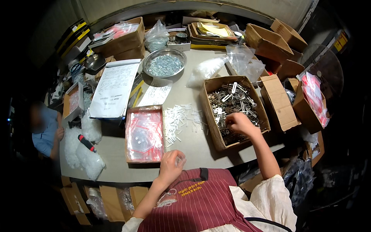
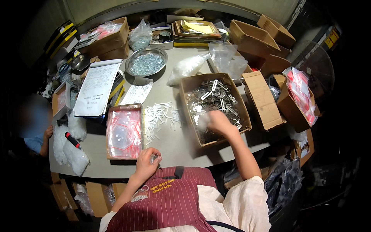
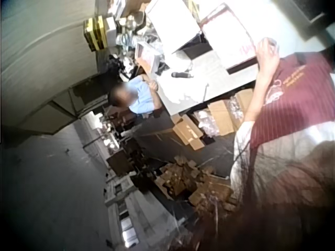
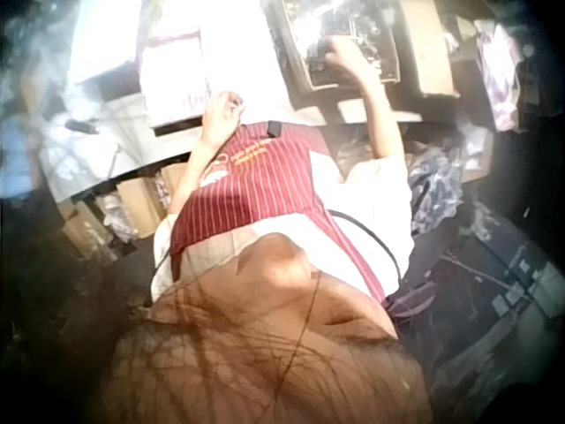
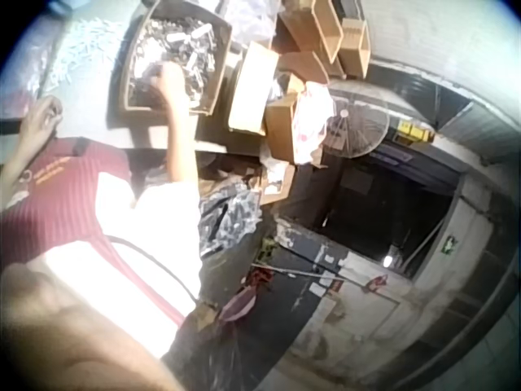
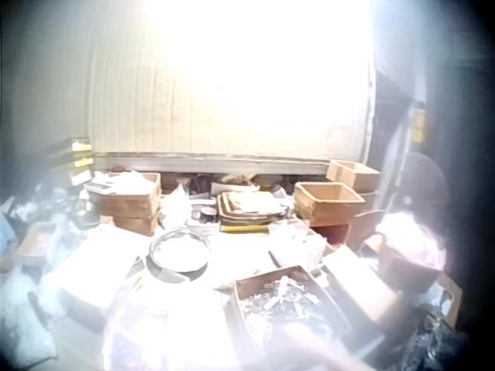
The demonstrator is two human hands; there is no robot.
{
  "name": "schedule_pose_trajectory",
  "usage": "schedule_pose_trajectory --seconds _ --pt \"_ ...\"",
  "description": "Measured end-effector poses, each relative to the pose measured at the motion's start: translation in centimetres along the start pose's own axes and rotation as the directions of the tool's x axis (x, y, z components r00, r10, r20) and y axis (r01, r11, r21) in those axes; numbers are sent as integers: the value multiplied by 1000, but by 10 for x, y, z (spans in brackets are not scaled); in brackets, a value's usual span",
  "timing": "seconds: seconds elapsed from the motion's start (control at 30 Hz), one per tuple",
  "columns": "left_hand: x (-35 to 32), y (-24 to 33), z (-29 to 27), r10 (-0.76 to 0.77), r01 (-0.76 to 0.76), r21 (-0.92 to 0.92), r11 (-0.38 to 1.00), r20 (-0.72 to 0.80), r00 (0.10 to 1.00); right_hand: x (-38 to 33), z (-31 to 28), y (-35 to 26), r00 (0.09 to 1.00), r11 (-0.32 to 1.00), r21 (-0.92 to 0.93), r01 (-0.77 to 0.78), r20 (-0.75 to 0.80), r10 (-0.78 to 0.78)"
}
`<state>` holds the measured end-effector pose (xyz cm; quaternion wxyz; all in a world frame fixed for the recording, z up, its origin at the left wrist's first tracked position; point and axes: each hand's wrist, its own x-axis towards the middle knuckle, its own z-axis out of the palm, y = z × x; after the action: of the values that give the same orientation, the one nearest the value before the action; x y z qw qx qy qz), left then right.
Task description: The person picks small metal hardware pieces from a cardboard box and places them into a pink plastic tray. The person repeats this action continuously, filling the tray with the hardware.
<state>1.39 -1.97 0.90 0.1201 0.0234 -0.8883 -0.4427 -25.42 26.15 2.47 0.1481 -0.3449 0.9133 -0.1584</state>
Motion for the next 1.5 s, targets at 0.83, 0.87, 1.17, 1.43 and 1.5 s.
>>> schedule_pose_trajectory --seconds 0.83,0.87,1.17,1.43,1.5 --pt "-2 -2 2 37 -37 18 999 1 999 5 3 30 869 776 -420 470 62 -492" --pt "-2 -3 3 41 -41 20 999 1 999 6 1 30 854 752 -432 497 89 -513" --pt "-3 -1 3 36 -35 34 999 -6 999 5 -7 35 778 614 -505 606 217 -590" --pt "-2 -2 4 48 -48 61 997 1 999 6 -3 36 778 596 -511 619 295 -555" --pt "-5 -7 4 39 -40 78 996 23 999 8 0 36 765 634 -470 614 157 -625"
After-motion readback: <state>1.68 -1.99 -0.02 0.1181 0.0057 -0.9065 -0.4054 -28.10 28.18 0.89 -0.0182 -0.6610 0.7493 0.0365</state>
